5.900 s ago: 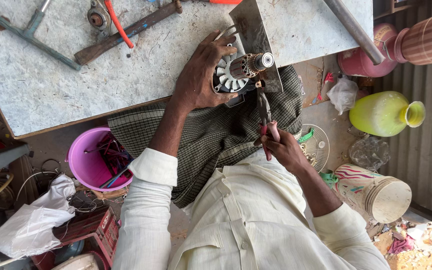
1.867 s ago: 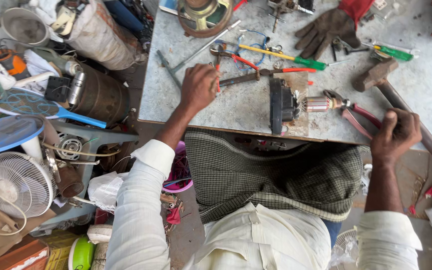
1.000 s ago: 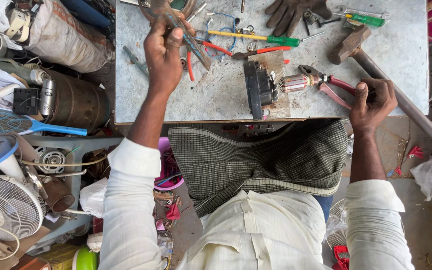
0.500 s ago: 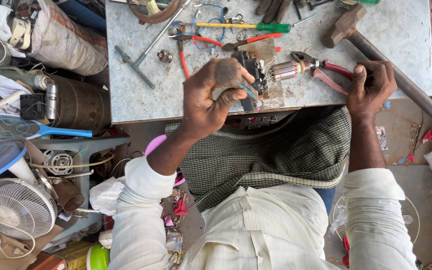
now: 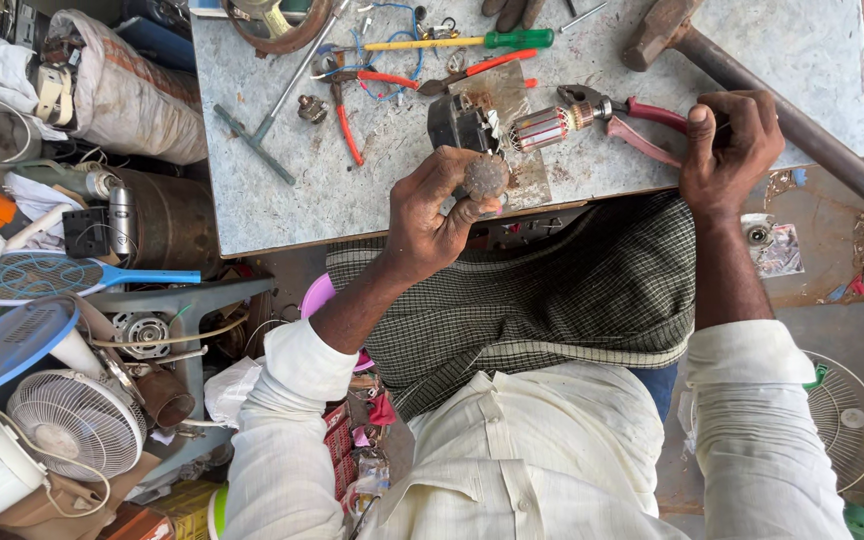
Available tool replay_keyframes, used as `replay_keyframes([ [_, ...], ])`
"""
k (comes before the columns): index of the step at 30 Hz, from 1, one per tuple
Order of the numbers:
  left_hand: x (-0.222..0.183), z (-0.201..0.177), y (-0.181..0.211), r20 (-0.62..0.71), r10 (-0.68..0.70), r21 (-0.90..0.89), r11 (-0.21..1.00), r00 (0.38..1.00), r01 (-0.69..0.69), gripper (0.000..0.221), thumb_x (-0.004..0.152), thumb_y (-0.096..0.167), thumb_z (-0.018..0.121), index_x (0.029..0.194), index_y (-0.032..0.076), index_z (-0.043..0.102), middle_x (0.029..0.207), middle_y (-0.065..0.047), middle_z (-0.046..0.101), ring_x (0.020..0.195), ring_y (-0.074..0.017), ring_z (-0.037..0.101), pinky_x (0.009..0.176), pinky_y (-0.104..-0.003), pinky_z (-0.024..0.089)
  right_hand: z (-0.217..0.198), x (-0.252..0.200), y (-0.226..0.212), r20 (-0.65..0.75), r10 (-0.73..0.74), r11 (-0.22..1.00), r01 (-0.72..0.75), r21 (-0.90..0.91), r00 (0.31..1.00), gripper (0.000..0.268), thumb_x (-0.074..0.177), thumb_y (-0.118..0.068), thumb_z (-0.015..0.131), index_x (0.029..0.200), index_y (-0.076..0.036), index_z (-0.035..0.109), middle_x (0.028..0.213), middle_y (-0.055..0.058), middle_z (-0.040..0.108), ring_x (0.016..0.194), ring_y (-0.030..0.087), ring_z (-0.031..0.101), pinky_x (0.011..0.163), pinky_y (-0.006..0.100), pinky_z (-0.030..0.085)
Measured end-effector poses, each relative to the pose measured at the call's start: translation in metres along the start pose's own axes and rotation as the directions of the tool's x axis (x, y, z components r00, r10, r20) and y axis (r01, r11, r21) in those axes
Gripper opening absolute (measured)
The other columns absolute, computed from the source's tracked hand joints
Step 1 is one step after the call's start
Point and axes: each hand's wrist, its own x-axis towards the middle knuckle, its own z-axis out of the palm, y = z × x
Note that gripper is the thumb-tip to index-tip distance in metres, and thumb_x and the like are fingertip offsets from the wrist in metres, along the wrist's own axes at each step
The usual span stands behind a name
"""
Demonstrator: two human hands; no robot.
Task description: The person disassembles an electric motor assembly using a hammer, pliers, and screwdrivers, striking parts to separate them and prying components apart with tools.
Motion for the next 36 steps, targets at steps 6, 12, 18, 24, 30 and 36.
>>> replay_keyframes([
  [6, -0.005, 0.008, -0.014, 0.001, -0.015, 0.005, 1.000, 1.000, 0.015, 0.035, 0.104, 0.034, 0.069, 0.122, 0.005, 0.066, 0.113, -0.007, 0.068, 0.102, -0.0172, 0.073, 0.086, -0.032, 0.064, 0.003, -0.003, 0.010, 0.000, 0.003, 1.000, -0.003, -0.004, 1.000, 0.050, 0.117, -0.049, 0.065, 0.098, -0.002, 0.068, 0.098, 0.009, 0.062, 0.082, 0.017, 0.057, 0.069, 0.033, 0.045],
  [12, -0.005, 0.009, -0.017, -0.019, -0.005, 0.016, 1.000, 1.000, 0.005, 0.035, 0.103, 0.032, 0.070, 0.123, 0.003, 0.066, 0.112, -0.008, 0.068, 0.102, -0.0185, 0.072, 0.087, -0.033, 0.062, 0.001, -0.002, 0.007, 0.009, 0.003, 1.000, -0.003, -0.011, 1.000, 0.049, 0.117, -0.047, 0.064, 0.098, -0.001, 0.068, 0.098, 0.009, 0.063, 0.082, 0.017, 0.058, 0.069, 0.032, 0.045],
  [18, -0.003, 0.010, -0.017, -0.016, -0.017, -0.002, 1.000, 1.000, 0.017, 0.035, 0.103, 0.032, 0.071, 0.122, 0.003, 0.066, 0.112, -0.009, 0.069, 0.103, -0.0191, 0.073, 0.088, -0.034, 0.063, 0.000, 0.000, 0.003, 0.013, 0.006, 1.000, -0.006, 0.008, 1.000, 0.049, 0.117, -0.046, 0.065, 0.099, -0.001, 0.068, 0.097, 0.009, 0.062, 0.084, 0.017, 0.059, 0.069, 0.032, 0.045],
  [24, -0.001, 0.009, -0.022, -0.011, -0.016, 0.000, 1.000, 1.000, 0.016, 0.034, 0.104, 0.032, 0.070, 0.121, 0.003, 0.063, 0.109, -0.007, 0.069, 0.102, -0.0180, 0.073, 0.086, -0.033, 0.063, 0.001, -0.001, 0.006, 0.013, 0.010, 1.000, -0.010, 0.014, 1.000, 0.049, 0.117, -0.046, 0.066, 0.099, -0.001, 0.068, 0.099, 0.009, 0.062, 0.083, 0.016, 0.058, 0.069, 0.032, 0.045],
  [30, 0.008, 0.008, -0.035, 0.094, 0.020, -0.070, 0.997, 0.995, -0.014, 0.043, 0.110, 0.047, 0.054, 0.115, 0.004, 0.063, 0.114, -0.010, 0.063, 0.092, -0.0171, 0.068, 0.079, -0.034, 0.059, 0.003, -0.004, 0.013, 0.010, 0.023, 0.999, -0.023, 0.022, 1.000, 0.049, 0.115, -0.048, 0.065, 0.101, -0.001, 0.069, 0.100, 0.008, 0.061, 0.083, 0.016, 0.058, 0.069, 0.032, 0.045],
  [36, 0.011, 0.014, -0.049, 0.145, 0.112, -0.064, 0.993, 0.983, -0.104, 0.050, 0.112, 0.054, 0.042, 0.105, 0.008, 0.061, 0.103, -0.010, 0.064, 0.104, -0.0272, 0.062, 0.096, -0.043, 0.053, 0.000, -0.005, 0.009, 0.006, 0.035, 0.999, -0.035, 0.025, 0.999, 0.051, 0.117, -0.049, 0.067, 0.100, -0.001, 0.068, 0.098, 0.009, 0.062, 0.085, 0.017, 0.057, 0.071, 0.034, 0.045],
])
